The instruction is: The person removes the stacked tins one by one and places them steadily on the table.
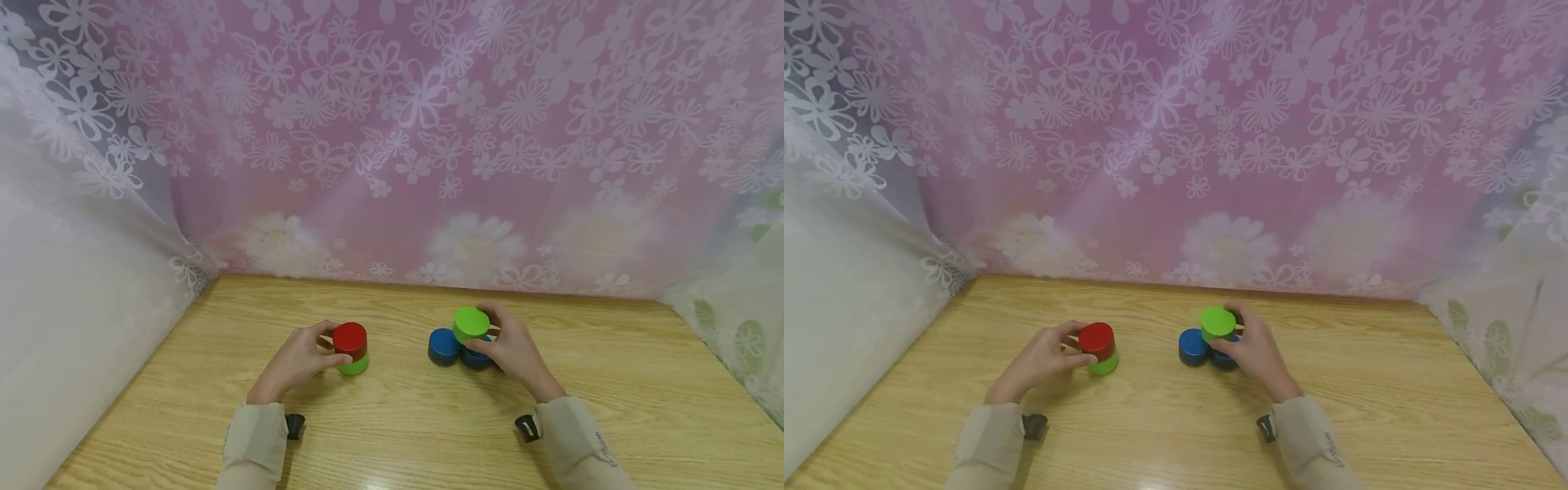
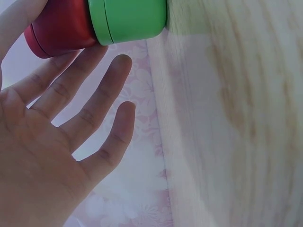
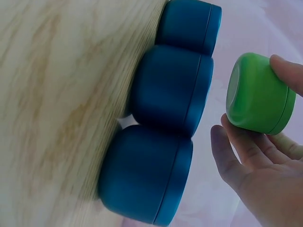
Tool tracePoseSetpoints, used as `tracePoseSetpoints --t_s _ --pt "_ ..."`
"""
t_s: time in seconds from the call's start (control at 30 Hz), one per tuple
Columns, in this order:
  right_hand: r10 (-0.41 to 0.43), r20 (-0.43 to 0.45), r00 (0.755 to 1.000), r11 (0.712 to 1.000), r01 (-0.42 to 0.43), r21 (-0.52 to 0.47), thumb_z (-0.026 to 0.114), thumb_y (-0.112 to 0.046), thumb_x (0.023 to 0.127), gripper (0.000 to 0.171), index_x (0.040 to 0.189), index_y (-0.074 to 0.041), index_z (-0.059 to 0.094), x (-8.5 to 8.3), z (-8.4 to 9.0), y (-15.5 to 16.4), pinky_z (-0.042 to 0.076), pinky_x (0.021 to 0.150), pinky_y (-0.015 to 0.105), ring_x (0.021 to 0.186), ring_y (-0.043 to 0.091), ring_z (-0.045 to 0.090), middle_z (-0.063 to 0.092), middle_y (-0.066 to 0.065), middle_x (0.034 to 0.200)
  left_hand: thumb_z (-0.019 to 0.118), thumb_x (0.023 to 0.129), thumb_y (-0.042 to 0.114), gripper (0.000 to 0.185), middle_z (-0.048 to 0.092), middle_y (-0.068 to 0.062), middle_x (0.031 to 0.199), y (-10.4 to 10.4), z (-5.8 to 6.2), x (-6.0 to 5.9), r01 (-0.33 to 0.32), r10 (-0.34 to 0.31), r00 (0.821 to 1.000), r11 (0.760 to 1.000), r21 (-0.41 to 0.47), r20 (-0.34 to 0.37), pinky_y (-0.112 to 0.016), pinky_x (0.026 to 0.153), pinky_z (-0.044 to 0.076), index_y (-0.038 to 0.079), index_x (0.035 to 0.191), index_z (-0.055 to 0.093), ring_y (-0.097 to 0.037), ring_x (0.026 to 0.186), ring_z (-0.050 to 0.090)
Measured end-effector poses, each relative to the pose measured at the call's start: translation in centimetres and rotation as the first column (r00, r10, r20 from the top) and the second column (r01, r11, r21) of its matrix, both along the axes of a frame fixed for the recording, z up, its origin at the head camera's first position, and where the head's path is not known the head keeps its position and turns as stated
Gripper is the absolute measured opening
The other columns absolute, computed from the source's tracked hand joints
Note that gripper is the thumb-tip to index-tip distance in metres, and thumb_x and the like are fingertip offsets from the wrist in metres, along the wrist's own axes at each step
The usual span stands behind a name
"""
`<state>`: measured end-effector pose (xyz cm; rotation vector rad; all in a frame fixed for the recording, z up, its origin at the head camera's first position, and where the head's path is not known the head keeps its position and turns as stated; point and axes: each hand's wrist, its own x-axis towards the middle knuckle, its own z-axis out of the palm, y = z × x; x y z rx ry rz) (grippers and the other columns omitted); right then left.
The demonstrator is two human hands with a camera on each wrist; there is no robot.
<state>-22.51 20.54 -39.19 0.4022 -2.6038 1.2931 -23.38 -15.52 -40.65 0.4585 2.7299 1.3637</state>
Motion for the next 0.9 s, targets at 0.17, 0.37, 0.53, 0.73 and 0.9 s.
tracePoseSetpoints --t_s 0.17,0.37,0.53,0.73,0.9 --pt "-0.015 0.004 1.0 1.0 0.015 0.011 0.078 0.004 0.085 0.061 0.138 0.011 0.048 0.0 0.0 0.5 0.05 0.096 0.057 0.119 0.044 0.057 0.058 0.028 0.13 0.086 0.084 0.022 0.05 0.071 0.001 0.114 0.0 0.0 -0.1 -0.001 0.001 1.0 1.0 -0.003 -0.003 -0.043 0.084 0.055 0.006 0.128 0.067 -0.023 0.102 0.066" --pt "-0.026 -0.001 1.0 0.999 0.026 0.03 0.079 0.004 0.085 0.061 0.137 0.014 0.048 0.1 -0.1 1.0 0.051 0.095 0.056 0.118 0.046 0.058 0.058 0.032 0.129 0.086 0.084 0.022 0.049 0.071 0.001 0.113 0.0 -0.1 -0.2 -0.002 0.002 1.0 1.0 -0.002 -0.006 -0.042 0.084 0.055 0.006 0.127 0.068 -0.022 0.101 0.066" --pt "-0.029 -0.01 1.0 0.999 0.03 0.045 0.079 0.004 0.085 0.06 0.136 0.013 0.048 0.1 -0.2 1.6 0.051 0.095 0.057 0.119 0.047 0.058 0.058 0.032 0.13 0.086 0.084 0.021 0.049 0.071 0.001 0.113 0.0 -0.1 -0.2 0.004 -0.004 1.0 1.0 0.007 -0.004 -0.042 0.084 0.055 0.006 0.127 0.067 -0.022 0.1 0.066" --pt "-0.032 -0.006 0.999 0.999 0.032 0.039 0.079 0.005 0.085 0.061 0.136 0.013 0.047 0.3 -0.1 2.3 0.051 0.095 0.057 0.12 0.048 0.056 0.057 0.033 0.13 0.086 0.084 0.021 0.05 0.071 0.001 0.113 -0.1 -0.1 -0.1 0.007 -0.007 1.0 1.0 0.003 0.001 -0.042 0.085 0.055 0.006 0.127 0.067 -0.023 0.101 0.066" --pt "-0.057 0.017 0.998 0.998 0.057 0.034 0.078 0.005 0.085 0.062 0.138 0.013 0.046 0.4 0.0 2.8 0.049 0.096 0.058 0.121 0.048 0.055 0.056 0.033 0.132 0.085 0.085 0.021 0.05 0.071 0.0 0.114 -0.1 -0.1 -0.1 0.007 -0.007 1.0 1.0 0.007 0.004 -0.042 0.084 0.055 0.005 0.129 0.066 -0.023 0.101 0.066"
